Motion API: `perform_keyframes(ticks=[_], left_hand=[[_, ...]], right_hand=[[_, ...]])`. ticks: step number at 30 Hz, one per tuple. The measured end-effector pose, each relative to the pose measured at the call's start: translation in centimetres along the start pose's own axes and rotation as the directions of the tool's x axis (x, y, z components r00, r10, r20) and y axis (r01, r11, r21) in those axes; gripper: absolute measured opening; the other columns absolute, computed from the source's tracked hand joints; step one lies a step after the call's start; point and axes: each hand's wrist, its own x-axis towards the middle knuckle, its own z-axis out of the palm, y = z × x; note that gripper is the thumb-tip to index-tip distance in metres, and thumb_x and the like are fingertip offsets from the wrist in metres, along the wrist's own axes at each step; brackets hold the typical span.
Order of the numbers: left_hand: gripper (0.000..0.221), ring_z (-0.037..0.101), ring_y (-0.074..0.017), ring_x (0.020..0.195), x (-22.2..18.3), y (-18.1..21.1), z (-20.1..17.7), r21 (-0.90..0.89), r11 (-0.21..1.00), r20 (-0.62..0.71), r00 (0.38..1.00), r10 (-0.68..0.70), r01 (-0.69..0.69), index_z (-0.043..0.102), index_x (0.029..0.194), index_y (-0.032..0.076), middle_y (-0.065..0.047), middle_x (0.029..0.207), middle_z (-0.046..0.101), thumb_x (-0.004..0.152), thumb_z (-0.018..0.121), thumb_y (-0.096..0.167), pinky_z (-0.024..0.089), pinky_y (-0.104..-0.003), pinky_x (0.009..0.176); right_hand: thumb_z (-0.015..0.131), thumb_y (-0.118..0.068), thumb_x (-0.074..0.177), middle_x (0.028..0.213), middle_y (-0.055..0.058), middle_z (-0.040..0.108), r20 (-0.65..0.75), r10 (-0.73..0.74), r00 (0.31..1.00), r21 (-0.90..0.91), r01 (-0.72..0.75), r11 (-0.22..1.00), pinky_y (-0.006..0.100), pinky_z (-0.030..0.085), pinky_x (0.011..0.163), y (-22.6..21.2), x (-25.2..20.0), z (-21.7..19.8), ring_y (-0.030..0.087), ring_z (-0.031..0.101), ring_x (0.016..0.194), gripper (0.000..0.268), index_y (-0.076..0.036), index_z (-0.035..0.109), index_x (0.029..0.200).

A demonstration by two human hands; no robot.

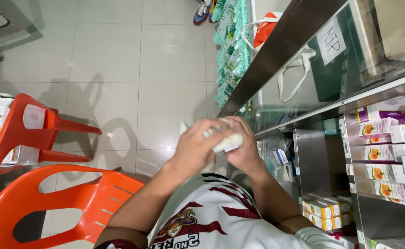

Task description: The person wipes small white boxes with a cloth inside a glass display cabinet. They pick up the boxes from the shelf, wipe them thoroughly, and place them back on the shelf.

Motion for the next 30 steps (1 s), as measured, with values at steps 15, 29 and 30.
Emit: perform_keyframes(ticks=[15,29,30], left_hand=[[0.046,0.065,-0.0273,0.074,0.7,1.8,-1.1,-0.264,0.887,-0.306,0.905,0.297,-0.38,0.079,0.111,0.02,-0.01,0.11,0.073,0.113,0.036,0.037,0.054,-0.038,0.063],[0.037,0.073,-0.0328,0.102,-2.0,1.4,0.7,-0.148,0.986,-0.024,0.997,0.077,-0.08,0.071,0.128,0.035,-0.006,0.125,0.064,0.107,0.043,0.046,0.06,-0.044,0.081],[0.037,0.073,-0.0328,0.102,-2.2,0.8,0.7,-0.145,0.987,-0.018,0.998,0.063,-0.065,0.071,0.128,0.035,-0.006,0.125,0.064,0.107,0.043,0.046,0.06,-0.044,0.081]], right_hand=[[0.038,-0.053,0.106,0.081,0.009,0.066,0.0,0.552,0.834,0.801,-0.331,0.499,0.021,0.054,0.06,-2.4,-0.4,0.6,0.012,0.069,0.069,0.059,-0.009,0.038,0.145],[0.039,-0.048,0.108,0.078,0.013,0.065,0.018,0.639,0.769,0.782,-0.41,0.47,0.017,0.045,0.048,0.0,0.2,0.7,0.007,0.059,0.057,0.064,-0.002,0.041,0.152],[0.039,-0.048,0.108,0.078,0.013,0.065,0.031,0.645,0.764,0.785,-0.418,0.457,0.017,0.045,0.048,-0.4,0.0,1.5,0.007,0.059,0.057,0.064,-0.002,0.041,0.152]])
